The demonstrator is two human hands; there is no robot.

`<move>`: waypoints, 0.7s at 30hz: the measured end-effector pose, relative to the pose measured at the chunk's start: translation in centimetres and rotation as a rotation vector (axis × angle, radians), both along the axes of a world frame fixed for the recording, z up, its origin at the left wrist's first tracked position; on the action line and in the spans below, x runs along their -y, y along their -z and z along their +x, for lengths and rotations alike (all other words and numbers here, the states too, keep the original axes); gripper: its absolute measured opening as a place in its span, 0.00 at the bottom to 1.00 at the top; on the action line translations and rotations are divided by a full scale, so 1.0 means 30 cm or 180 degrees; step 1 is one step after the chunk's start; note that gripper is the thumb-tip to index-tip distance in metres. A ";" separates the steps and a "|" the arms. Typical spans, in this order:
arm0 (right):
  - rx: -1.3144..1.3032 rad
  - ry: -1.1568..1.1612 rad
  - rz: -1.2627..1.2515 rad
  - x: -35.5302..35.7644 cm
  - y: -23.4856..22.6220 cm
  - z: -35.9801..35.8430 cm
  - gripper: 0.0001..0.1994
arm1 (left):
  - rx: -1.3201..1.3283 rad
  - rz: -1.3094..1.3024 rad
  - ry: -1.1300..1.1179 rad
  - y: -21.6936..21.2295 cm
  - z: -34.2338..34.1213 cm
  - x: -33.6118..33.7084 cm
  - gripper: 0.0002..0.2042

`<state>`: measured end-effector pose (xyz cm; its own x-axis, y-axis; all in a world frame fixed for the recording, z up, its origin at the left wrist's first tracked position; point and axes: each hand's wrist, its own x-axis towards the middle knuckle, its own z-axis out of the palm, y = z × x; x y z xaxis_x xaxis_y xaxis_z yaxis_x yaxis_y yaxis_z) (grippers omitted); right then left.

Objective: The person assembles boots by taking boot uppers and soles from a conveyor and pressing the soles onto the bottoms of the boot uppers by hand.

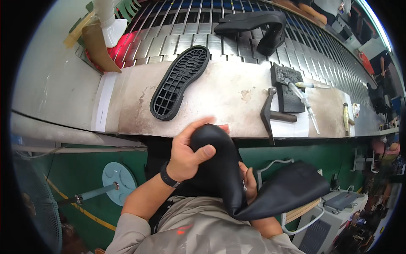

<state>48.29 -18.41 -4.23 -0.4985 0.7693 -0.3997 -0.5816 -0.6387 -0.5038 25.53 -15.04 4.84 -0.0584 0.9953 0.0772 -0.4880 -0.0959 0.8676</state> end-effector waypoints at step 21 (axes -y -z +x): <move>-0.0857 -0.1149 -0.0458 -0.007 0.231 0.151 0.27 | -0.4786 0.0109 -0.0614 -0.082 -0.564 -0.828 0.23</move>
<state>52.83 -18.21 -11.17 -0.8244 0.4740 -0.3094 -0.4073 -0.8763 -0.2572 8.60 9.79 7.28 -0.0320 0.9784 0.2041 0.8447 -0.0827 0.5287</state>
